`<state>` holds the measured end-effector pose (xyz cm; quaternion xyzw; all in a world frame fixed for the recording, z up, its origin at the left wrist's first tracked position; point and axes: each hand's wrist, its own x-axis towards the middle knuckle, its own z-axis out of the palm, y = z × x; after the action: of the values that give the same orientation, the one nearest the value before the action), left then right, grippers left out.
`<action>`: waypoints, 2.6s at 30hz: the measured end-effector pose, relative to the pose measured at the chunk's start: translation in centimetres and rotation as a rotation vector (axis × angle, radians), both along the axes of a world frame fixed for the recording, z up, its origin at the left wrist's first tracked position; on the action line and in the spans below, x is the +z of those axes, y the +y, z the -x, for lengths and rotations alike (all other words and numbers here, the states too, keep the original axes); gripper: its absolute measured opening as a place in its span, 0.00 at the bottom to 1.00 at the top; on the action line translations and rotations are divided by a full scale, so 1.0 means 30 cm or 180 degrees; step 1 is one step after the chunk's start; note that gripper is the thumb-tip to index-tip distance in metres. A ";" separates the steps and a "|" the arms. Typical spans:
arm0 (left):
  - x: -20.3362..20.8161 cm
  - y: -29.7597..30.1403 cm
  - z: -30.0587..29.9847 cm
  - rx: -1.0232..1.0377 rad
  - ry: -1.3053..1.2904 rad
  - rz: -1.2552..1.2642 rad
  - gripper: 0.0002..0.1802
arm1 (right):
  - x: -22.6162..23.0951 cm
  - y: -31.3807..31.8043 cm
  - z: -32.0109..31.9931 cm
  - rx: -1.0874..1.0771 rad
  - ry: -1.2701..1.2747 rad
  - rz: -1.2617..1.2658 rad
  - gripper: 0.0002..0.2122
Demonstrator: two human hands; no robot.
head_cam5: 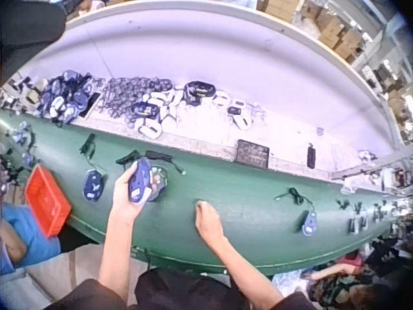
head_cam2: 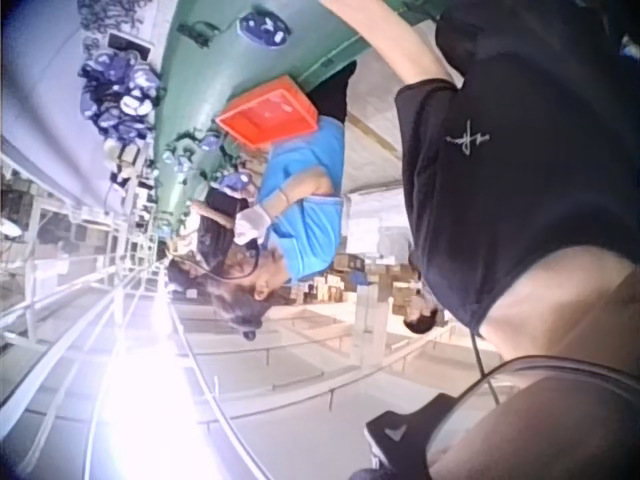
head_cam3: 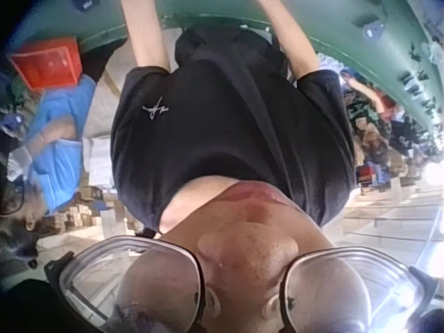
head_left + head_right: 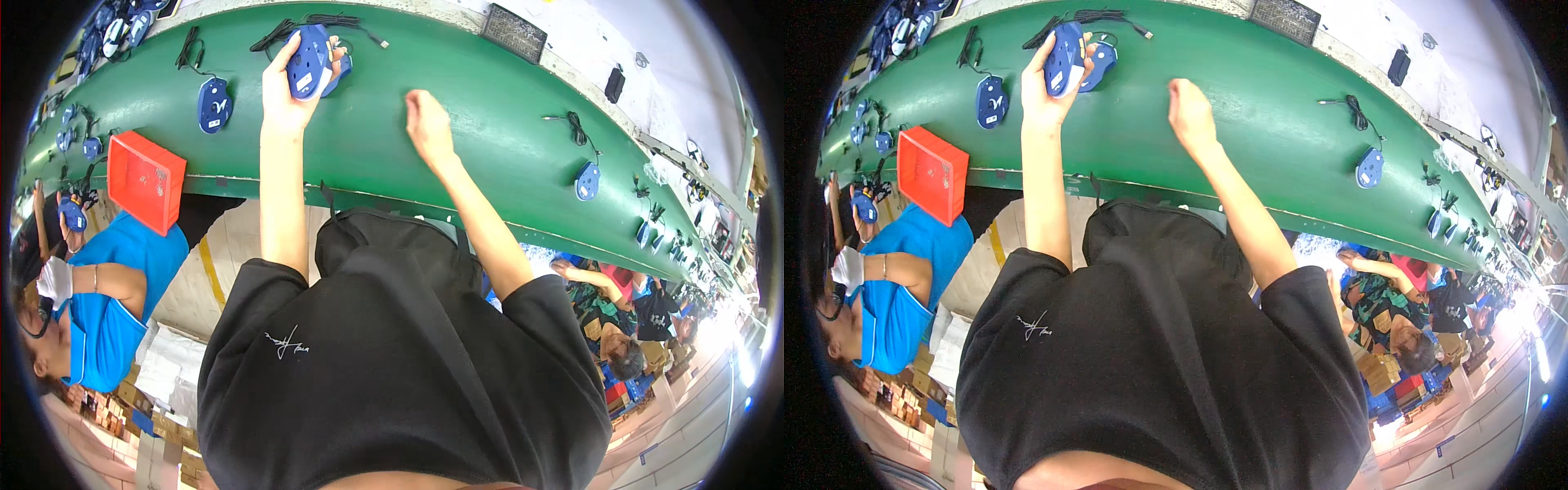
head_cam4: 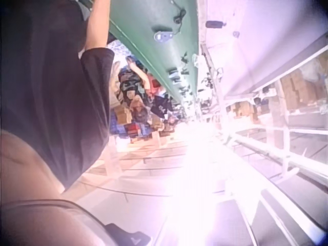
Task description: The person assembles computer mice along a factory line by inserting plastic components into the mouse bases, snapping on the top shells, and applying adhesive pads to the bottom before placing the assembled mice back onto the conveyor belt.
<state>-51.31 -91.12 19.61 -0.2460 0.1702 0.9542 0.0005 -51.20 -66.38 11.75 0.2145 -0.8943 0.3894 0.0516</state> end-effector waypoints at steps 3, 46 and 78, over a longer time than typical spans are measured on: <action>-0.011 0.003 -0.037 0.0162 -0.0243 -0.0079 0.21 | 0.005 -0.119 -0.034 0.0173 -0.0792 0.0084 0.07; 0.063 0.475 -0.018 -0.1178 -0.0197 0.0413 0.29 | 0.074 0.344 0.618 -0.1123 0.0687 -0.0914 0.06; 0.041 0.510 0.059 -0.1020 -0.0510 0.1564 0.14 | 0.165 0.370 0.620 -0.0532 0.0557 -0.0539 0.05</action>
<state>-53.07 -75.82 20.85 -0.2833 0.4320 0.8498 0.1049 -69.82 -55.27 16.71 0.1759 -0.9308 0.2867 0.1433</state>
